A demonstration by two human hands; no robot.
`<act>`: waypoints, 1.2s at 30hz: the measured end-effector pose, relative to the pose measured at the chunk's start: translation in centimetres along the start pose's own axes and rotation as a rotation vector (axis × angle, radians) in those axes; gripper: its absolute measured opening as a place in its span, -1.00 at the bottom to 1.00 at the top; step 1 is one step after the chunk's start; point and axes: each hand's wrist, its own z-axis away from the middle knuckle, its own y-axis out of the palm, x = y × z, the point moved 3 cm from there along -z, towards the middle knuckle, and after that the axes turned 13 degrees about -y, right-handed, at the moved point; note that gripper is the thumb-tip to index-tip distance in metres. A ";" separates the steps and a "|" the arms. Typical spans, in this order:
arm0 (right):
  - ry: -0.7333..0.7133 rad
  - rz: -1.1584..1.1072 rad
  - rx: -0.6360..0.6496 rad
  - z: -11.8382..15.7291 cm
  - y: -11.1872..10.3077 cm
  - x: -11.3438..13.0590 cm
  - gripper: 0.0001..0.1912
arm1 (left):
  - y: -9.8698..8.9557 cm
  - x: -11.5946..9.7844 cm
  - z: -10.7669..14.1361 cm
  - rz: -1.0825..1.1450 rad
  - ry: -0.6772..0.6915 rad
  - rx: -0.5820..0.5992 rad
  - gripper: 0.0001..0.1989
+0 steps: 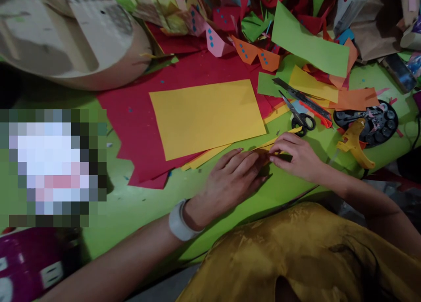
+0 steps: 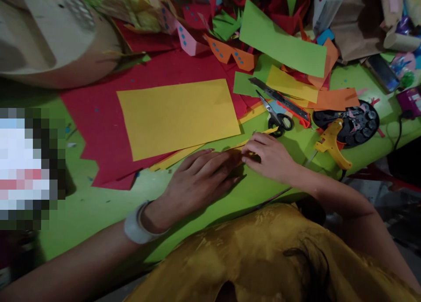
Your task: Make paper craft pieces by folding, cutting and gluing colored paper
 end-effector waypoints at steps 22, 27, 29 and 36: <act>0.016 0.045 -0.002 0.1 0.1 0.0 -0.91 | -0.5 0.8 0.4 0.076 0.048 0.032 -0.72; -0.082 0.073 -0.001 0.1 0.0 0.1 -0.83 | -0.5 0.7 0.4 0.077 0.056 0.014 -0.76; -0.113 0.079 -0.020 0.1 -0.1 0.3 -0.83 | -0.4 0.7 0.4 0.080 0.047 0.023 -0.76; -0.099 0.114 0.034 0.3 -0.2 0.4 -0.85 | -0.3 0.7 0.3 0.055 0.027 0.021 -0.77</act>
